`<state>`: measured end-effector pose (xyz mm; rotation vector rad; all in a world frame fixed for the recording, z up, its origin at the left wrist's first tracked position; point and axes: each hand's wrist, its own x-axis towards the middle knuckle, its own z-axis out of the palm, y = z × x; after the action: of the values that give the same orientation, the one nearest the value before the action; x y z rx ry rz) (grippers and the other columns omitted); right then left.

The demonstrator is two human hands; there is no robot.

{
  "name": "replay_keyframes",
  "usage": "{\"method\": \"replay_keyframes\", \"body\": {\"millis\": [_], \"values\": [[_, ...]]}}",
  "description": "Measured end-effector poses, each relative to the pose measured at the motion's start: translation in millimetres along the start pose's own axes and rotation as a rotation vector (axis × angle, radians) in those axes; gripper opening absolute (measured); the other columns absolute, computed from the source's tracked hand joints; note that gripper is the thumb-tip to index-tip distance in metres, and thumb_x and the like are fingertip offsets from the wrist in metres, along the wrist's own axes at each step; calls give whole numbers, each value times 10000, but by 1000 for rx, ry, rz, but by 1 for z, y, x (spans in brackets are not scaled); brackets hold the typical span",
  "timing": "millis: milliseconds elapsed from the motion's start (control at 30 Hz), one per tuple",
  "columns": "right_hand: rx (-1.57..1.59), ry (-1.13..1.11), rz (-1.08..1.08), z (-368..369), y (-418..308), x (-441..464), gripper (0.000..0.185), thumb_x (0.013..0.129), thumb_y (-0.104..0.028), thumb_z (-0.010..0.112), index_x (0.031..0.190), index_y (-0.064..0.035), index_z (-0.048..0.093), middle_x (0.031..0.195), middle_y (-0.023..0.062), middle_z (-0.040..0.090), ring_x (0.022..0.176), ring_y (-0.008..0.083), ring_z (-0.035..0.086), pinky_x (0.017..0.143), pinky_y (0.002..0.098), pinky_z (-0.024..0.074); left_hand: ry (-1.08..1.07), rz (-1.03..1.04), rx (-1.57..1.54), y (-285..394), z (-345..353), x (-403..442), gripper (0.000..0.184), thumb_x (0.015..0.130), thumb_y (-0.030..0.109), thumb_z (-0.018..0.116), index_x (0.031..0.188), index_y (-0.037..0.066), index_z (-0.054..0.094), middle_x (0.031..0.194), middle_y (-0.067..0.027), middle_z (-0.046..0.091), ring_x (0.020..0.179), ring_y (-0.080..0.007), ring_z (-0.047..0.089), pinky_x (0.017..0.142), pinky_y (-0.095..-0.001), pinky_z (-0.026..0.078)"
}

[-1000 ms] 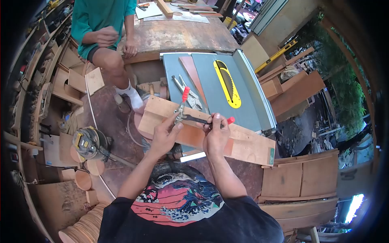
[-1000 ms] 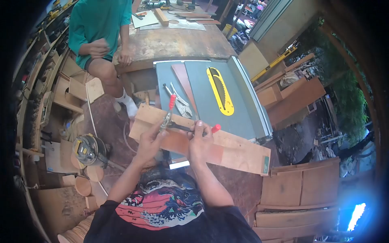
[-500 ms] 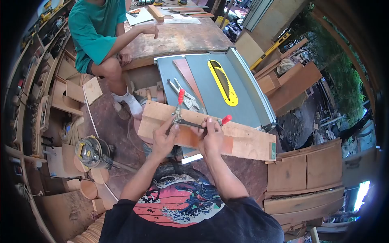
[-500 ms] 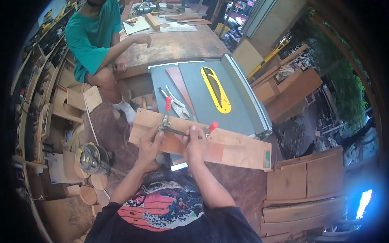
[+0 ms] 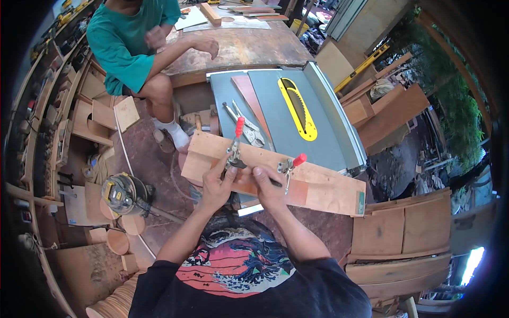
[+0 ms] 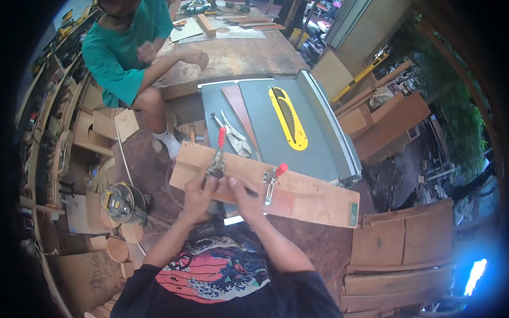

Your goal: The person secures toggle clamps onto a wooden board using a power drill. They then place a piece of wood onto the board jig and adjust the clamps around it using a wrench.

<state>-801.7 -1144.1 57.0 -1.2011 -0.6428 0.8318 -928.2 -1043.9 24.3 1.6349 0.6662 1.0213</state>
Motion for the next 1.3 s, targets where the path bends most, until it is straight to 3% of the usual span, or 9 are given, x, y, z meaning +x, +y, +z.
{"method": "replay_keyframes", "body": {"millis": [100, 133, 233, 367, 400, 500, 733, 1133, 1300], "values": [[-295, -81, -253, 4, 4, -5, 202, 1043, -79, 600, 1137, 76, 689, 953, 123, 720, 829, 196, 694, 818, 337, 569, 16, 45, -14, -10, 1, 2, 447, 1043, 231, 654, 1419, -5, 599, 859, -62, 688, 718, -90, 618, 619, -281, 502], [-373, -198, -563, 7, 5, -2, 187, 1020, -40, 599, 1135, 78, 686, 934, 126, 719, 806, 196, 685, 786, 333, 551, 3, 40, 14, -6, -1, 2, 454, 1037, 224, 664, 1423, -5, 596, 859, -54, 690, 718, -85, 617, 621, -278, 503], [-703, -381, -836, 29, -5, -2, 188, 1018, -37, 594, 1138, 73, 686, 917, 118, 704, 807, 187, 669, 773, 315, 537, -69, -61, -30, -7, -10, 0, 466, 1023, 207, 689, 1431, 3, 596, 840, -25, 686, 691, -72, 608, 609, -263, 497], [-263, -126, -368, 29, -25, -1, 183, 1023, -22, 591, 1173, 51, 664, 895, 107, 644, 815, 170, 612, 745, 326, 503, -65, -245, -149, 6, -7, 3, 461, 1021, 209, 700, 1432, 22, 609, 799, 8, 666, 632, -51, 580, 570, -241, 474], [-230, -154, -395, 25, -29, 1, 196, 1008, -34, 634, 1191, 35, 643, 929, 97, 626, 845, 166, 607, 741, 328, 496, -32, -216, -148, 6, -3, 2, 445, 1037, 221, 681, 1432, 31, 612, 789, 6, 657, 615, -46, 570, 550, -234, 460], [-660, -133, -569, 10, -54, -1, 224, 989, -66, 682, 1194, 11, 636, 1001, 83, 607, 903, 162, 614, 763, 314, 503, -42, -263, -200, 8, -4, 1, 454, 1040, 220, 677, 1437, 15, 601, 786, 2, 656, 618, -48, 571, 549, -237, 460], [-1020, -556, -777, -10, -67, 12, 372, 738, 96, 758, 1070, -64, 706, 1121, 115, 632, 951, 283, 678, 737, 376, 571, 50, -210, -376, -2, 8, -2, 458, 1049, 221, 662, 1429, -20, 576, 941, -68, 727, 750, -91, 648, 639, -244, 524], [-1118, -611, -575, 8, -80, 15, 372, 763, 79, 723, 1100, -78, 728, 1093, 88, 654, 938, 296, 697, 739, 390, 591, 23, -89, -189, 1, -1, -2, 426, 1055, 203, 649, 1413, -21, 598, 838, -29, 676, 736, -86, 601, 655, -269, 509], [-1044, -669, -711, -4, -80, 27, 329, 796, 35, 742, 1105, -78, 736, 1098, 98, 665, 967, 305, 703, 749, 398, 595, -36, -179, -244, -7, -4, -1, 399, 1053, 199, 650, 1380, -27, 619, 790, -13, 645, 688, -70, 570, 610, -260, 469]]}}
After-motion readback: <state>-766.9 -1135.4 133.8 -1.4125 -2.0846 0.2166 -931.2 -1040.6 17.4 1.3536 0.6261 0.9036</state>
